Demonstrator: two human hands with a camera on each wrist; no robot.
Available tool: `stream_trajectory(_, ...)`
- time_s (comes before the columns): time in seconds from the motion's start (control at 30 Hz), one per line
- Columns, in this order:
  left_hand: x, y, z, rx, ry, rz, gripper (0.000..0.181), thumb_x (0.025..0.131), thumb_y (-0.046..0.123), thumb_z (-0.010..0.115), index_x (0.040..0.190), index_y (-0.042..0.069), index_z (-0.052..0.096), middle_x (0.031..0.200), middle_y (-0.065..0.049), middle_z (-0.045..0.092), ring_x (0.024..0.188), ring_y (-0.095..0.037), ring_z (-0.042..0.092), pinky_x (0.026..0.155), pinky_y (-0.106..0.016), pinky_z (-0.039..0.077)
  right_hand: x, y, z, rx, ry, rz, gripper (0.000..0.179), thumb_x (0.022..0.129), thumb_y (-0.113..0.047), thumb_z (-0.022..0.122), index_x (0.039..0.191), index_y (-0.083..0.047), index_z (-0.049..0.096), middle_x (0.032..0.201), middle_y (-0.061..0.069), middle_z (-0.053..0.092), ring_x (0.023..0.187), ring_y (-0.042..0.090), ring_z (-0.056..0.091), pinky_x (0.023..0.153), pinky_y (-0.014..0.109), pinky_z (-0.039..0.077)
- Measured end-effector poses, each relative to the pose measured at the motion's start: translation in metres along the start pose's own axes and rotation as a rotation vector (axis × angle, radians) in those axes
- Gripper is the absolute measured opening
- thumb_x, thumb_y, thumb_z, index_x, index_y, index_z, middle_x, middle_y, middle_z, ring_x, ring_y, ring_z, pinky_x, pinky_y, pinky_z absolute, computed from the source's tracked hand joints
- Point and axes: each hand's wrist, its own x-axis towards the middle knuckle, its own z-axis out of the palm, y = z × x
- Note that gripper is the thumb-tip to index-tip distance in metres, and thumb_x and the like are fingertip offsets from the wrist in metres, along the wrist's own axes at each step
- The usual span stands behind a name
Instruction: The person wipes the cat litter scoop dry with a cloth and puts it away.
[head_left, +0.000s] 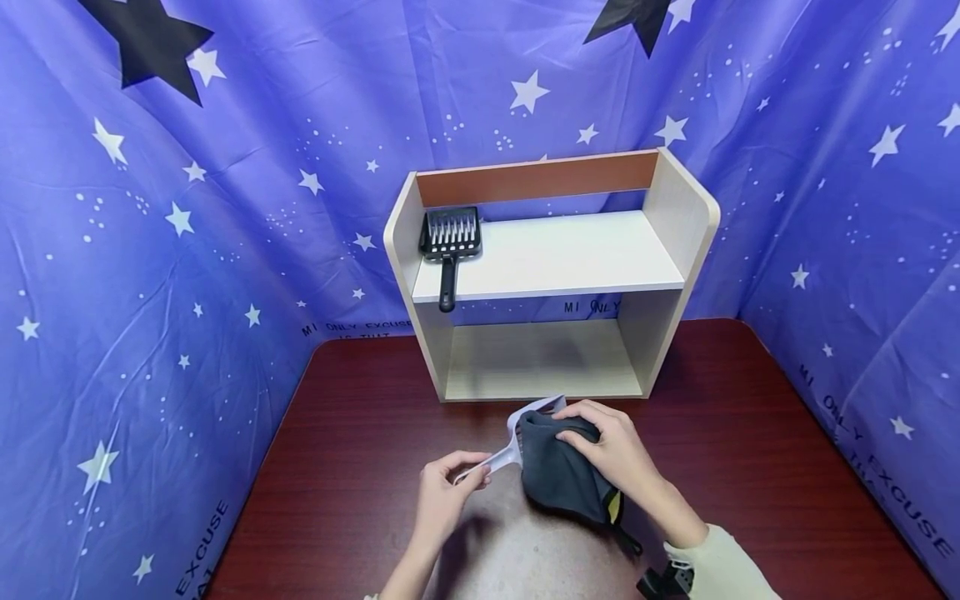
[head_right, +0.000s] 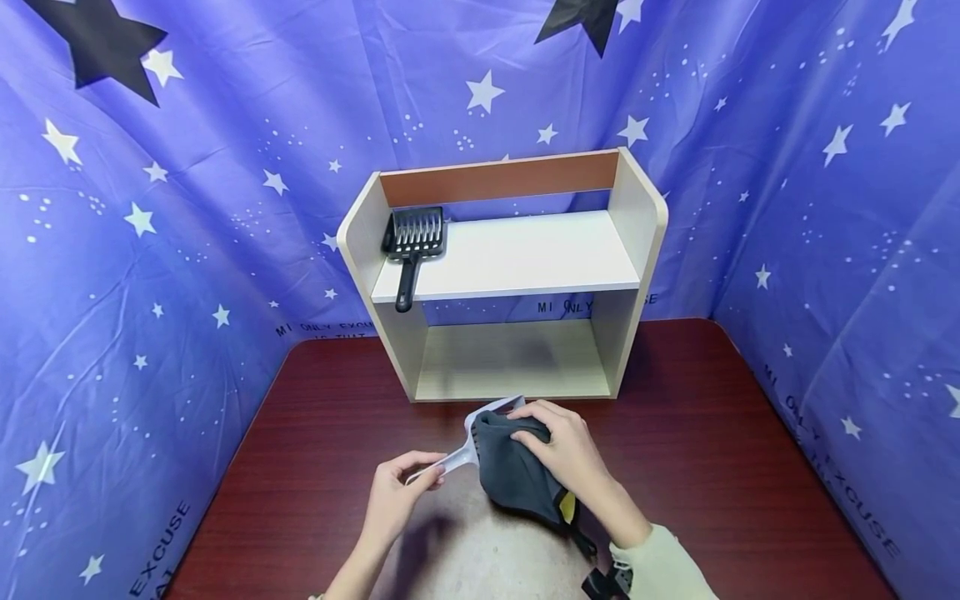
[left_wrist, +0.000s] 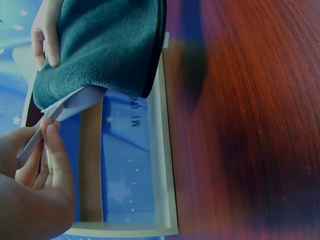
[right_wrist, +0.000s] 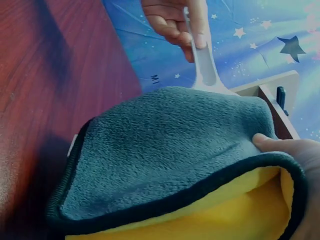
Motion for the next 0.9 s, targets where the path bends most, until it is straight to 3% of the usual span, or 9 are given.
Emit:
stream_trajectory(0.17, -0.001, 0.002, 0.005, 0.025, -0.006, 0.009, 0.014, 0.084, -0.006, 0.072, 0.097, -0.009, 0.074, 0.09, -0.028, 0.073, 0.066, -0.003, 0.068, 0.066, -0.018, 0.062, 0.0, -0.003, 0.008, -0.069, 0.056, 0.021, 0.027, 0.076, -0.012, 0.086, 0.097, -0.023, 0.072, 0.096, -0.01, 0.073, 0.094, 0.013, 0.071, 0.087, 0.007, 0.048)
stream_trajectory(0.47, -0.003, 0.007, 0.014, 0.068, -0.002, 0.039, 0.013, 0.082, -0.007, 0.074, 0.095, -0.004, 0.076, 0.088, -0.024, 0.075, 0.067, -0.003, 0.069, 0.065, -0.016, 0.06, -0.001, -0.008, 0.019, -0.146, 0.114, 0.102, 0.026, 0.074, -0.015, 0.087, 0.089, -0.021, 0.066, 0.086, -0.009, 0.073, 0.081, 0.011, 0.07, 0.069, 0.031, 0.057)
stream_trajectory(0.7, -0.004, 0.01, 0.02, 0.135, 0.003, 0.169, 0.014, 0.081, -0.005, 0.076, 0.091, 0.004, 0.078, 0.083, -0.014, 0.075, 0.067, -0.002, 0.067, 0.061, -0.013, 0.057, -0.003, -0.01, 0.026, -0.187, 0.163, 0.166, 0.029, 0.073, -0.011, 0.087, 0.084, -0.019, 0.062, 0.08, -0.004, 0.071, 0.072, 0.013, 0.068, 0.062, 0.032, 0.055)
stream_trajectory(0.9, -0.005, 0.009, 0.021, 0.197, 0.006, 0.257, 0.014, 0.08, -0.005, 0.076, 0.091, 0.004, 0.078, 0.082, -0.011, 0.076, 0.066, -0.003, 0.068, 0.058, -0.015, 0.057, -0.004, -0.009, 0.028, -0.201, 0.182, 0.199, 0.028, 0.073, -0.012, 0.087, 0.084, -0.018, 0.062, 0.079, -0.002, 0.071, 0.072, 0.016, 0.069, 0.063, 0.036, 0.056)
